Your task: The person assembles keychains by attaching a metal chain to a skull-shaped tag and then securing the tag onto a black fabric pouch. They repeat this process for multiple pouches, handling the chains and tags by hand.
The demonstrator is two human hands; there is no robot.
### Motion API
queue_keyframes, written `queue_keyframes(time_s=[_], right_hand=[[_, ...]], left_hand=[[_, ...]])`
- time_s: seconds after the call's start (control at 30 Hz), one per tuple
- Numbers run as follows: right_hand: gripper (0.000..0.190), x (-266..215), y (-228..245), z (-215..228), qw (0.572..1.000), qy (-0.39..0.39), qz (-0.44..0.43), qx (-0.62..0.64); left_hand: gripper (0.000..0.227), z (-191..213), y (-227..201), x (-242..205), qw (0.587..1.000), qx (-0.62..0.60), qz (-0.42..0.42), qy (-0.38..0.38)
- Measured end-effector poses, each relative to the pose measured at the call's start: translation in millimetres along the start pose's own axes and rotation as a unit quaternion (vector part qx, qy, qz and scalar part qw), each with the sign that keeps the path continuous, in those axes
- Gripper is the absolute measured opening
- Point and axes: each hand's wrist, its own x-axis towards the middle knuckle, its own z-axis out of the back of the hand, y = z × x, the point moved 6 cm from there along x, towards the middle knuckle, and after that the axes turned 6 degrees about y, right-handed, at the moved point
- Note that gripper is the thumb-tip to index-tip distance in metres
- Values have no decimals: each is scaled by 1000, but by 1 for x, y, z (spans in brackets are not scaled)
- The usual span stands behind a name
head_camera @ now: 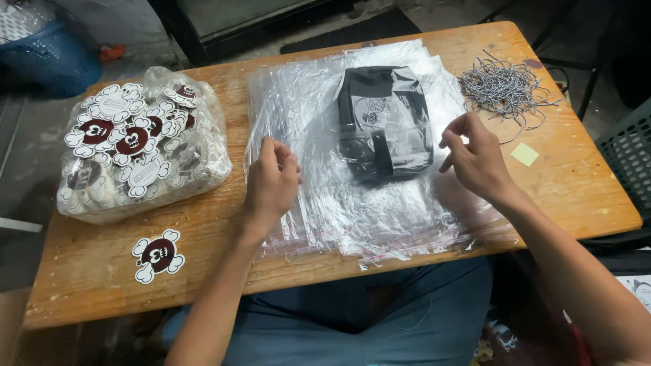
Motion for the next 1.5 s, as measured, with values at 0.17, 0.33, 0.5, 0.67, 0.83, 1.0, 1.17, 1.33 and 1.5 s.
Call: queue_keyframes(time_s=[0.17,0.33,0.5,0.67,0.83,1.0,1.17,1.33,1.5], right_hand=[[15,5,5,-2,995,-7,-95,-30],[17,6,-2,-2,990,-14,-136,-22],[17,-2,9,-1,988,-36,-145,24],[19,-6,11,2,987,-38,-152,25],[21,-4,4,1,983,-24,-178,32],[21,-5,10,-1,987,-14,-155,47],[24,-4,3,1,979,-19,-197,53],[26,-11,20,5,982,-13,-176,70],[48,-33,81,-2,944,-141,127,-271]], left_hand=[[14,0,-9,3,994,106,22,-18],[23,-4,-8,3,996,87,-6,-23],[20,-3,-18,-4,994,82,-58,-49],[22,-8,-29,-10,987,151,-44,-29],[27,-10,-29,-4,971,235,-29,-42],[46,-56,-77,-22,870,280,-406,-8],[70,-100,-56,-20,798,409,-438,64],[66,-109,-41,-8,779,435,-450,33],[57,-109,-49,-11,787,420,-451,11]])
